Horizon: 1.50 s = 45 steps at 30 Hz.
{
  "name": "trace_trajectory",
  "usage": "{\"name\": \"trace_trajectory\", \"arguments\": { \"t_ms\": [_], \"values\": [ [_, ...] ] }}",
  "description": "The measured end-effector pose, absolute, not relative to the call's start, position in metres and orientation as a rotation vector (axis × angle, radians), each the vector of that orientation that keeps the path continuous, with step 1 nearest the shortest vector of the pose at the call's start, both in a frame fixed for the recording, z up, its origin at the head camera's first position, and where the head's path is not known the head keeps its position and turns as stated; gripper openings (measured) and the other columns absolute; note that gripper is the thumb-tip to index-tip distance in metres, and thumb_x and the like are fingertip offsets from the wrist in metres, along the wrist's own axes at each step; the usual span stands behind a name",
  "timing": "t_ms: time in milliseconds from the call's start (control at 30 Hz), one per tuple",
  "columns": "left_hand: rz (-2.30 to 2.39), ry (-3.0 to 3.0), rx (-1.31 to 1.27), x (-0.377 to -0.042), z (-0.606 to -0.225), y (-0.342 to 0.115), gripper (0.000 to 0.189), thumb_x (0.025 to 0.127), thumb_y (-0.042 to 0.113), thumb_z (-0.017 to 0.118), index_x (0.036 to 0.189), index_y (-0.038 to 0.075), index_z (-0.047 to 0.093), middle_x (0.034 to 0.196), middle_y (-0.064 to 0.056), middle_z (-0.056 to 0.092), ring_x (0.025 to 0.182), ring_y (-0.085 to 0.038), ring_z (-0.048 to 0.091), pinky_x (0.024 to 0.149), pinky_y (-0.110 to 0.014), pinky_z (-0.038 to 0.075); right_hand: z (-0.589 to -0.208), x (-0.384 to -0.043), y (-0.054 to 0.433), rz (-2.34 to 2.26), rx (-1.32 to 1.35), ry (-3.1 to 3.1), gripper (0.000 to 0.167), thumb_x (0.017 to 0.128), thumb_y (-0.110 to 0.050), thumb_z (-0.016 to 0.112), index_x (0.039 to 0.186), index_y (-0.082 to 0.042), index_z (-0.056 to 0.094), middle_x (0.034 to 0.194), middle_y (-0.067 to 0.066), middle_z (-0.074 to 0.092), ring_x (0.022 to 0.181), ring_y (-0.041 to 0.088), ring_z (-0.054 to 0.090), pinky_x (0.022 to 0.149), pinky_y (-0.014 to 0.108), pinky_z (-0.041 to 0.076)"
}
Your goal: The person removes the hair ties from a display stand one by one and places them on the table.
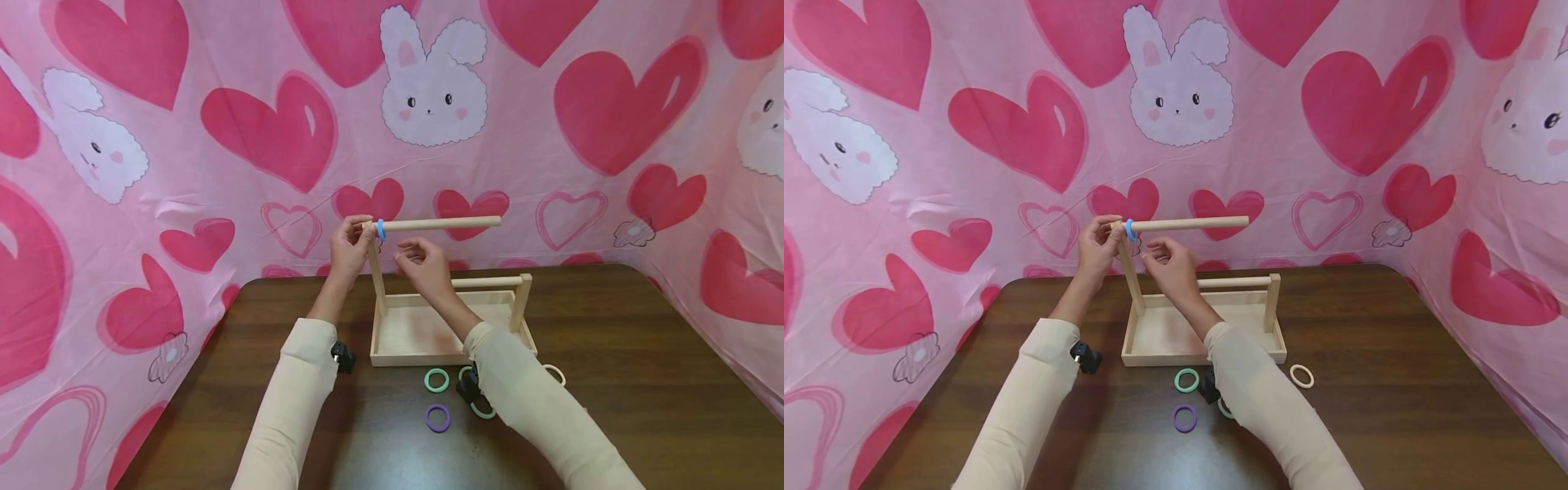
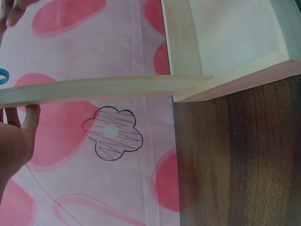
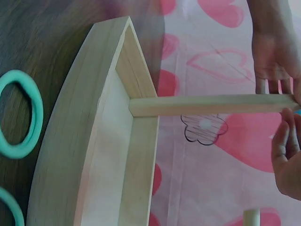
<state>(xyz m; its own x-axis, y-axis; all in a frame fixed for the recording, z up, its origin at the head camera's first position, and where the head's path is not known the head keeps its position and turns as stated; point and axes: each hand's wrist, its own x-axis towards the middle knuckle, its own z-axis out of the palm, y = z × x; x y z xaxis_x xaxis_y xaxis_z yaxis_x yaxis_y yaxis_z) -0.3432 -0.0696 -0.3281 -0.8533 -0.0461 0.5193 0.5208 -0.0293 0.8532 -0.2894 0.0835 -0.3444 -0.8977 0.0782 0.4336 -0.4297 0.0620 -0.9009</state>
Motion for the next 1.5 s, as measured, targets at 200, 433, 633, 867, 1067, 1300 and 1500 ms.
{"name": "trace_trajectory", "arguments": {
  "t_ms": [200,433,633,867,1067,1300,1500],
  "values": [
    [-1.914,-1.889,-0.479,-0.343,-0.328,-0.070,0.022,0.096,-0.001,0.065,0.117,-0.010,0.062,0.086,0.014,0.065,0.082,-0.001,0.062,0.075,-0.017,0.052,-0.340,-0.297,0.069,1.907,0.293,-1.920,0.027,0.090,0.000,0.069,0.115,0.008,0.067,0.093,0.031,0.073,0.064,0.023,0.074,0.058,0.020,0.057],
    [-1.932,-1.877,-0.476,-0.343,-0.328,-0.070,0.023,0.096,-0.002,0.065,0.117,-0.010,0.062,0.086,0.015,0.065,0.082,-0.001,0.061,0.074,-0.017,0.051,-0.337,-0.303,0.056,1.891,0.278,-1.947,0.031,0.090,-0.004,0.073,0.118,0.008,0.070,0.092,0.030,0.075,0.071,0.033,0.076,0.057,0.015,0.054],
    [-1.955,-1.855,-0.489,-0.344,-0.328,-0.070,0.022,0.095,-0.003,0.065,0.116,-0.012,0.061,0.083,0.017,0.065,0.080,-0.001,0.061,0.070,-0.017,0.050,-0.336,-0.308,0.048,1.950,0.267,-1.929,0.028,0.091,-0.001,0.070,0.116,0.010,0.070,0.092,0.032,0.074,0.058,-0.001,0.065,0.059,0.017,0.057],
    [-1.962,-1.829,-0.507,-0.345,-0.327,-0.070,0.022,0.095,-0.006,0.064,0.115,-0.013,0.060,0.082,0.018,0.065,0.078,-0.001,0.061,0.067,-0.014,0.049,-0.334,-0.311,0.043,2.019,0.242,-1.886,0.022,0.091,0.002,0.070,0.111,0.012,0.070,0.095,0.032,0.074,0.062,-0.002,0.065,0.065,0.023,0.062],
    [-1.929,-1.859,-0.507,-0.345,-0.328,-0.070,0.022,0.095,-0.004,0.065,0.115,-0.011,0.062,0.082,0.017,0.065,0.077,0.000,0.062,0.065,-0.015,0.049,-0.334,-0.311,0.040,1.997,0.205,-1.874,0.017,0.094,0.000,0.068,0.106,0.012,0.069,0.095,0.032,0.074,0.064,-0.001,0.064,0.063,0.016,0.058],
    [-1.913,-1.872,-0.490,-0.345,-0.328,-0.069,0.022,0.094,-0.003,0.066,0.115,-0.010,0.063,0.086,0.014,0.066,0.081,0.000,0.063,0.074,-0.016,0.052,-0.334,-0.309,0.042,1.934,0.216,-1.868,0.016,0.095,0.001,0.065,0.106,0.012,0.070,0.098,0.031,0.074,0.070,0.008,0.071,0.068,0.025,0.062],
    [-1.897,-1.886,-0.457,-0.346,-0.328,-0.070,0.021,0.094,-0.002,0.067,0.114,-0.009,0.063,0.089,0.004,0.070,0.081,0.000,0.063,0.073,-0.016,0.052,-0.336,-0.307,0.046,1.901,0.234,-1.859,0.017,0.095,0.000,0.065,0.107,0.012,0.070,0.097,0.032,0.074,0.076,0.022,0.076,0.071,0.033,0.064]
  ]
}}
